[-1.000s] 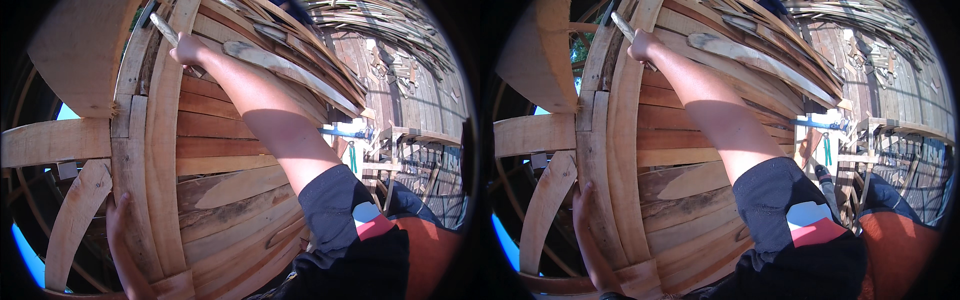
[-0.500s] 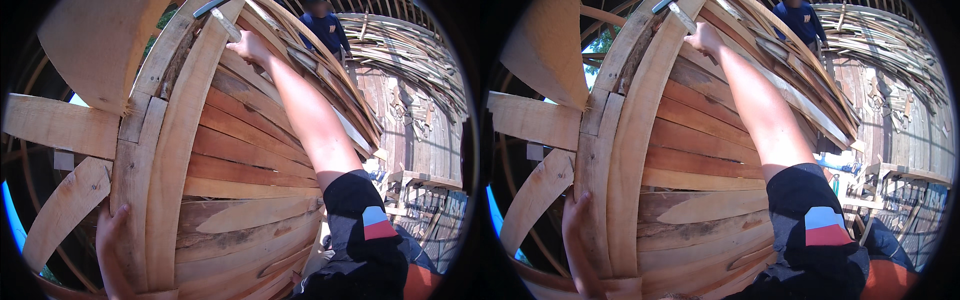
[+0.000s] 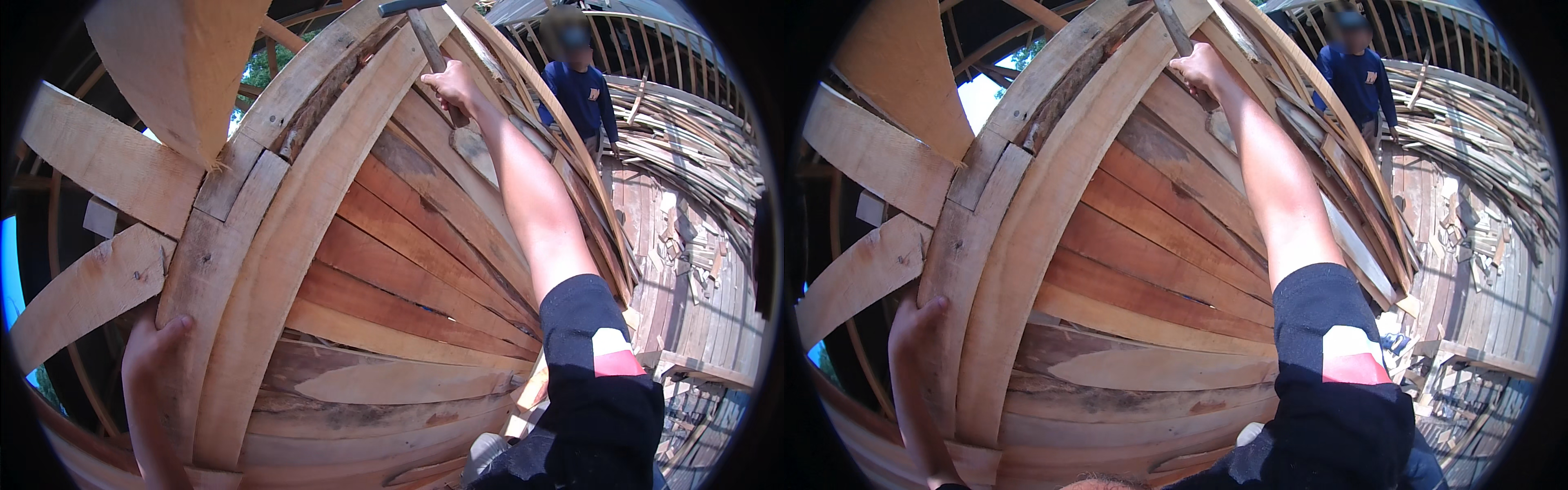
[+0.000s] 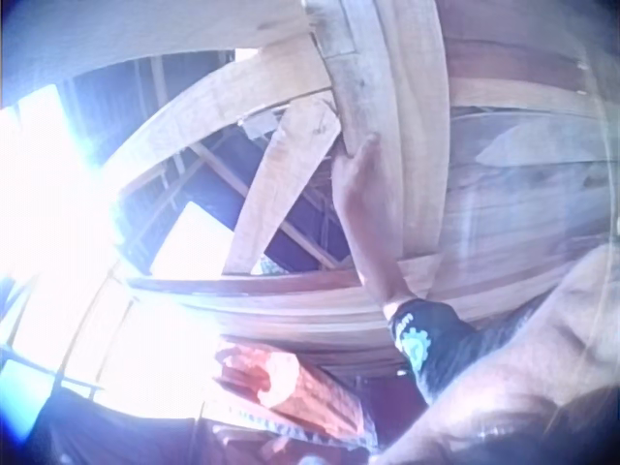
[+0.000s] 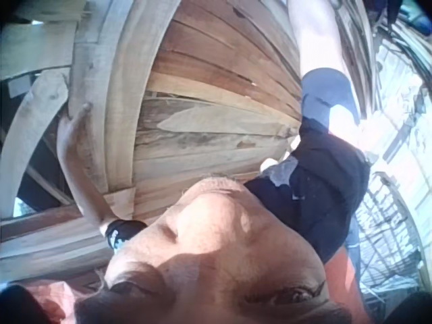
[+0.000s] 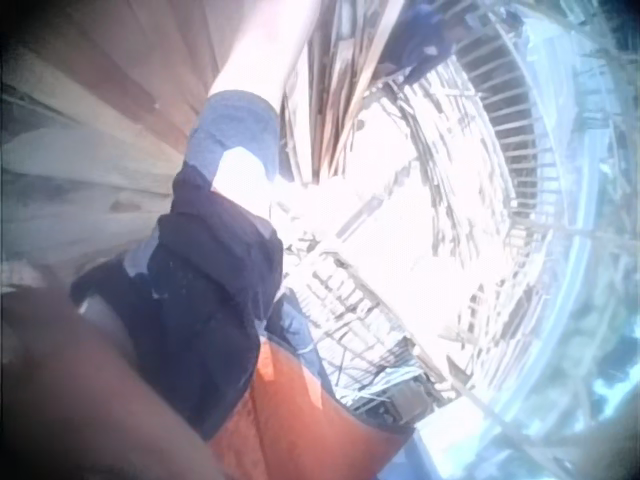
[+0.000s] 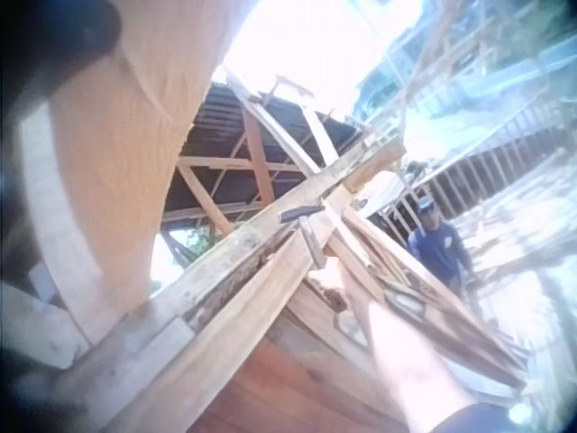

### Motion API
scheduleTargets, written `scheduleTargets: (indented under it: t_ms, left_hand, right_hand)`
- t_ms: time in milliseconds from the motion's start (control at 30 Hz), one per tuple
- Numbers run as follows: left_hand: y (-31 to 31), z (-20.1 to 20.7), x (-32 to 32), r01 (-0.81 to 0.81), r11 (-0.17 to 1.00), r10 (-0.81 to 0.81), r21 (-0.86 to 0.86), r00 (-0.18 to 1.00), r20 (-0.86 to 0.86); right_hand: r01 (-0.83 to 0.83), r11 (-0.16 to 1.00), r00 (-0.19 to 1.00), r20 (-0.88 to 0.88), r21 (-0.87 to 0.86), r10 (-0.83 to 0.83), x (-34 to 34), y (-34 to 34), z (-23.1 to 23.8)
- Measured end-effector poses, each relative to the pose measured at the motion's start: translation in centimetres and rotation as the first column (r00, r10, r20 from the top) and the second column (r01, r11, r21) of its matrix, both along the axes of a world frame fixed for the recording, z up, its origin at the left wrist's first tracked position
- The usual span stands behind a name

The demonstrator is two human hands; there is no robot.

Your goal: The person constructs a curved wooden wall by positioning thin wood planks against a frame and securing them with a hammer and nails, or using pincers to remove fasteners.

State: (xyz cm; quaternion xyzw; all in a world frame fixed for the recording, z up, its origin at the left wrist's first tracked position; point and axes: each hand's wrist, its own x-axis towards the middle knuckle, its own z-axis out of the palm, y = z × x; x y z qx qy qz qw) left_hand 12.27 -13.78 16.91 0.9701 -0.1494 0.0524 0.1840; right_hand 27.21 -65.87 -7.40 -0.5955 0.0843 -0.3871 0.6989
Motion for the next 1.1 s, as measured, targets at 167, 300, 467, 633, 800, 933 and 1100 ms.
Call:
scheduleTargets:
  t_ms: [167, 300, 467, 633, 800, 933, 1100]
  left_hand:
    - [0.1, -0.1, 0.1, 0.003, 1.000, -0.003, -0.009, 1.000, 0.021]
    - [0.2, 0.1, 0.0, 0.001, 1.000, -0.002, 0.019, 1.000, 0.023]
    - [-0.6, 0.4, -0.4, -0.052, 0.996, 0.051, 0.072, 0.999, 0.014]
    - [0.4, 0.3, 0.4, 0.017, 0.995, -0.020, 0.096, 0.999, 0.033]
    - [0.8, 0.5, 1.1, 0.086, 0.991, -0.088, 0.103, 0.996, 0.018]
    - [0.9, 0.6, 1.0, 0.065, 0.982, -0.072, 0.177, 0.997, 0.036]
    - [1.0, 0.6, 1.1, 0.101, 0.982, -0.110, 0.162, 0.992, 0.053]
  right_hand:
    - [-0.031, 0.930, 0.997, -0.075, -0.367, 0.003, 1.2, -1.1, -0.9]
    - [-0.041, 0.998, 0.989, 0.142, 0.058, 0.032, 1.0, 0.8, -0.6]
    - [-0.057, 0.956, 0.986, -0.169, -0.286, 0.009, -1.2, 1.7, 0.6]
    - [-0.002, 0.968, 0.995, -0.094, -0.252, -0.022, -3.6, 1.4, -4.1]
    - [0.337, 0.808, 0.918, -0.021, -0.483, -0.395, -5.1, 4.2, -4.3]
    - [0.503, 0.670, 0.843, 0.140, -0.546, -0.519, -5.0, 8.6, -2.6]
    - [0.696, 0.549, 0.712, 0.349, -0.463, -0.609, -3.3, 10.1, -1.3]
